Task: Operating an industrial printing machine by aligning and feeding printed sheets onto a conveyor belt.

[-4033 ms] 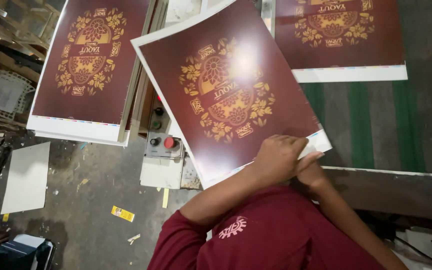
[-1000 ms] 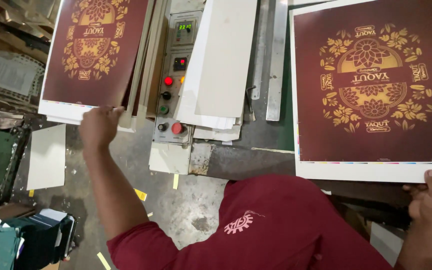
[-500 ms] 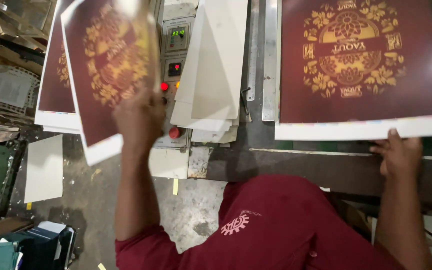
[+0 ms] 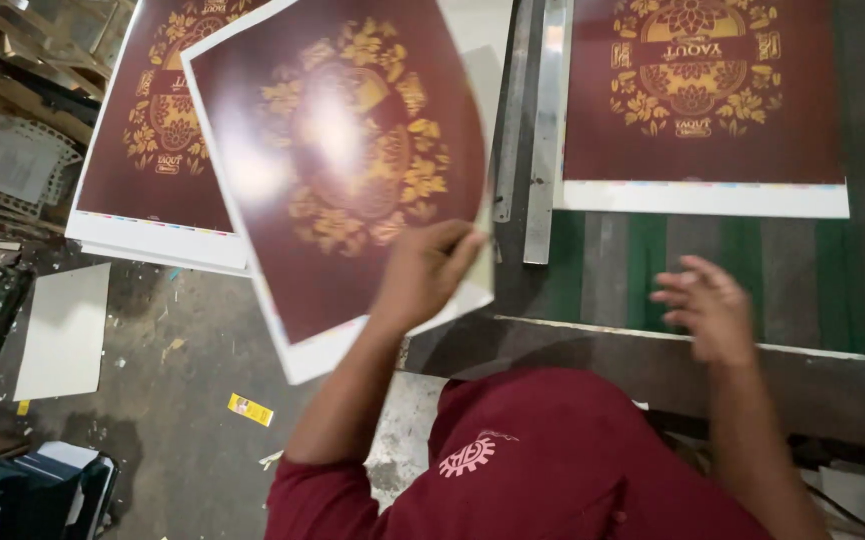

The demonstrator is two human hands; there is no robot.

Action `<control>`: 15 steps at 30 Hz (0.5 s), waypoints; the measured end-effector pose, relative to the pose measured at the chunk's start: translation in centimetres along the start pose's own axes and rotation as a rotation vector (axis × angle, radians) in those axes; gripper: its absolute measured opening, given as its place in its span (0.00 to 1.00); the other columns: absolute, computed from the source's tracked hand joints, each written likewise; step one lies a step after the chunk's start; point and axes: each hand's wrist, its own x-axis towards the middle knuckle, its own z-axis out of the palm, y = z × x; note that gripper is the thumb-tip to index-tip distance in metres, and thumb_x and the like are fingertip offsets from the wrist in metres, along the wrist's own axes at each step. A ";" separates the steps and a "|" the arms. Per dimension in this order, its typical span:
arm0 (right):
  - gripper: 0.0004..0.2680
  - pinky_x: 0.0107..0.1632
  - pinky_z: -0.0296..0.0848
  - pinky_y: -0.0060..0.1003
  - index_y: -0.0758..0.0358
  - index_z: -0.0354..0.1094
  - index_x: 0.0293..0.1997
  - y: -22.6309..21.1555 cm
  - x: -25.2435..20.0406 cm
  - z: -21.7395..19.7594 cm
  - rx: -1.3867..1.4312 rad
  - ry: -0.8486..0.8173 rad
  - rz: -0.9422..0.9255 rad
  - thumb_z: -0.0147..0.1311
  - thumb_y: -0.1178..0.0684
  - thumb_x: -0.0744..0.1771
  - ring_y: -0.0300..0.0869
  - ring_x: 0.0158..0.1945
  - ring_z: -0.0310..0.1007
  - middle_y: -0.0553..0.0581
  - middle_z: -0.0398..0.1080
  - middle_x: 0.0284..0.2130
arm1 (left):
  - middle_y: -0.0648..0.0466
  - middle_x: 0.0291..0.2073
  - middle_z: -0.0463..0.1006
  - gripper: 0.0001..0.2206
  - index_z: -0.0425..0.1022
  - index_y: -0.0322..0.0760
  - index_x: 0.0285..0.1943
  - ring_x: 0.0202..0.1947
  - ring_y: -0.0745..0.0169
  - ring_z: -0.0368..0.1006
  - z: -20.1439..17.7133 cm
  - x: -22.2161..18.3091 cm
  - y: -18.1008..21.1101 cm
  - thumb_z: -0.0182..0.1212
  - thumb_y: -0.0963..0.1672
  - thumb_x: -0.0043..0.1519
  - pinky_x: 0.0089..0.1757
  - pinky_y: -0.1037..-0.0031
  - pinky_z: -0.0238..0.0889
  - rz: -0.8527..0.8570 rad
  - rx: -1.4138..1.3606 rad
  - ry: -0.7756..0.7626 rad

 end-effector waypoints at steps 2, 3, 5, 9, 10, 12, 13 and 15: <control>0.19 0.39 0.76 0.38 0.63 0.60 0.70 -1.4 -2.3 4.9 -0.153 -0.147 0.003 0.53 0.53 0.70 0.45 0.44 0.78 0.63 0.76 0.50 | 0.43 0.25 0.80 0.09 0.82 0.34 0.41 0.23 0.49 0.76 4.0 0.4 0.5 0.63 0.46 0.65 0.28 0.63 0.66 0.100 0.071 0.059; 0.20 0.39 0.77 0.37 0.60 0.60 0.69 -2.1 -3.5 7.4 -0.305 -0.292 0.004 0.54 0.53 0.68 0.43 0.46 0.78 0.61 0.76 0.51 | 0.41 0.27 0.80 0.09 0.82 0.35 0.40 0.26 0.43 0.77 5.9 0.5 0.8 0.63 0.46 0.65 0.30 0.59 0.67 0.204 0.142 0.117; 0.20 0.44 0.75 0.36 0.62 0.59 0.69 -1.3 -4.5 9.4 -0.305 -0.436 -0.106 0.55 0.54 0.68 0.43 0.49 0.76 0.61 0.74 0.53 | 0.42 0.28 0.80 0.09 0.81 0.35 0.39 0.28 0.42 0.78 10.8 0.8 0.3 0.62 0.46 0.67 0.32 0.58 0.68 0.199 0.109 0.097; 0.14 0.52 0.72 0.38 0.68 0.63 0.62 5.9 -1.5 8.2 -0.357 -0.579 -0.450 0.54 0.55 0.70 0.43 0.53 0.72 0.62 0.71 0.52 | 0.43 0.33 0.81 0.11 0.80 0.36 0.43 0.33 0.41 0.80 14.5 0.6 2.7 0.60 0.48 0.67 0.36 0.56 0.71 0.261 0.043 0.039; 0.14 0.52 0.72 0.38 0.68 0.63 0.62 6.0 -1.6 7.5 -0.358 -0.589 -0.451 0.54 0.55 0.70 0.43 0.53 0.72 0.62 0.71 0.52 | 0.43 0.33 0.81 0.11 0.80 0.36 0.43 0.33 0.41 0.80 13.9 0.8 3.0 0.60 0.48 0.67 0.36 0.56 0.71 0.256 0.047 0.047; 0.07 0.42 0.76 0.40 0.69 0.68 0.53 6.3 -1.7 6.3 -0.226 -0.325 -0.285 0.53 0.56 0.71 0.45 0.44 0.75 0.61 0.74 0.43 | 0.43 0.36 0.83 0.15 0.80 0.36 0.48 0.34 0.41 0.80 12.6 1.2 3.6 0.60 0.50 0.65 0.37 0.55 0.71 0.300 0.099 -0.051; 0.07 0.42 0.76 0.40 0.69 0.68 0.53 4.8 -2.5 5.9 -0.228 -0.339 -0.284 0.53 0.56 0.71 0.45 0.44 0.75 0.61 0.74 0.43 | 0.43 0.36 0.83 0.15 0.80 0.36 0.48 0.34 0.41 0.80 10.9 1.6 3.4 0.60 0.50 0.65 0.37 0.55 0.71 0.291 0.104 -0.041; 0.05 0.34 0.76 0.36 0.65 0.67 0.51 1.7 -4.3 5.0 0.149 -0.166 -0.048 0.52 0.58 0.72 0.42 0.38 0.76 0.57 0.75 0.40 | 0.43 0.36 0.83 0.15 0.80 0.36 0.52 0.36 0.43 0.81 7.4 2.1 3.0 0.62 0.50 0.65 0.39 0.56 0.71 0.154 0.140 -0.054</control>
